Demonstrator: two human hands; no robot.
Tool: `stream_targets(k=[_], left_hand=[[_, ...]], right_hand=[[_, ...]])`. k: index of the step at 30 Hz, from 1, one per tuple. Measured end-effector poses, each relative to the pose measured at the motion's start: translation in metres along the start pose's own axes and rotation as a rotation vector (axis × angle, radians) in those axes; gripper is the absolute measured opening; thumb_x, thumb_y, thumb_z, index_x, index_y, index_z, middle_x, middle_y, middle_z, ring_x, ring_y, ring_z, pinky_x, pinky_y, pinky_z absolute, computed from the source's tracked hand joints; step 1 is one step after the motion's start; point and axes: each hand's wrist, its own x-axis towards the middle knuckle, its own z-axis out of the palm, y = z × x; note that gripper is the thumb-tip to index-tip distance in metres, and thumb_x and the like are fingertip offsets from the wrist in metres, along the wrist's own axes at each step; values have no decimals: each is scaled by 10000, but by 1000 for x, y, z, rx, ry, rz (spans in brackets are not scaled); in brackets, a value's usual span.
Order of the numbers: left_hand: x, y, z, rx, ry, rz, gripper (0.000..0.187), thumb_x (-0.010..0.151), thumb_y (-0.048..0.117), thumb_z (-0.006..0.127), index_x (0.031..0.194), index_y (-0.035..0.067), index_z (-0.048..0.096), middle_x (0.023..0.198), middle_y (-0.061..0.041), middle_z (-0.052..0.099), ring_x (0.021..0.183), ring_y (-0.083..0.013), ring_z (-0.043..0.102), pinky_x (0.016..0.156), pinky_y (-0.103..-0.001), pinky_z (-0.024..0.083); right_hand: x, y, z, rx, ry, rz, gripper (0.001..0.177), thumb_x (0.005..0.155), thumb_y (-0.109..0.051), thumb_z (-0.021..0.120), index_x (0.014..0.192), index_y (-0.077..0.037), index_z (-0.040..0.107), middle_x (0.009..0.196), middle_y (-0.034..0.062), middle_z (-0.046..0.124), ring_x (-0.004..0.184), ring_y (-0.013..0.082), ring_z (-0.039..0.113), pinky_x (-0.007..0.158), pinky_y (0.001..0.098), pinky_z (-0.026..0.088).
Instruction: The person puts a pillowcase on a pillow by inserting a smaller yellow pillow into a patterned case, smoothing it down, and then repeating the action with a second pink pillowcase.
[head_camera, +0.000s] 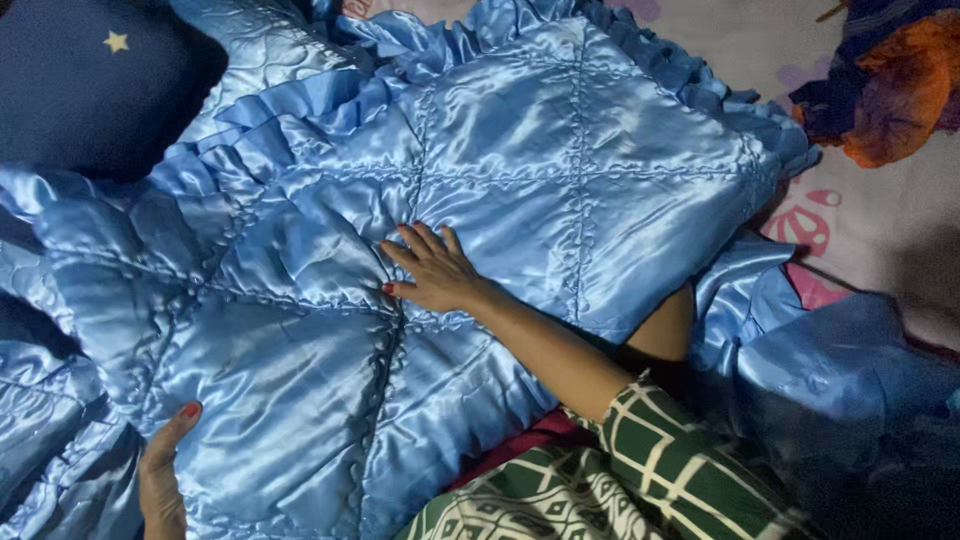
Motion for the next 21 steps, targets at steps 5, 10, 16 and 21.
stream_targets(k=[5,10,16,21], left_hand=[[8,129,23,88,-275,602,368,1088,174,454,1253,-73,671,1235,-159,698,1238,-210,638,1174,-331,423],[-44,331,196,-96,-500,576,313,1086,248,610,1073,-38,737,921,-69,683,794,-154,586,794,-283,451],[-94,367,441,-19,-1048,519,401,981,381,579,1227,72,655,1184,-78,743,1098,-246,690,961,-384,526],[-129,301,458,269,-816,1098,440,1014,299,631,1336,1,608,1369,-208,611,1249,-364,620,1057,-383,478]], right_hand=[[6,25,21,-39,38,-25,685,995,-524,467,1576,-196,311,1683,154,226,1557,334,183,1194,628,113],[-42,51,15,-41,151,54,662,1004,-507,463,1561,-174,335,1652,156,268,1525,333,228,1190,606,151],[-130,81,5,-25,248,235,636,1014,-486,459,1543,-147,365,1615,158,317,1486,332,282,1186,579,197],[-158,94,7,65,299,317,616,1022,-469,455,1528,-124,390,1584,159,359,1454,331,327,1183,557,235]])
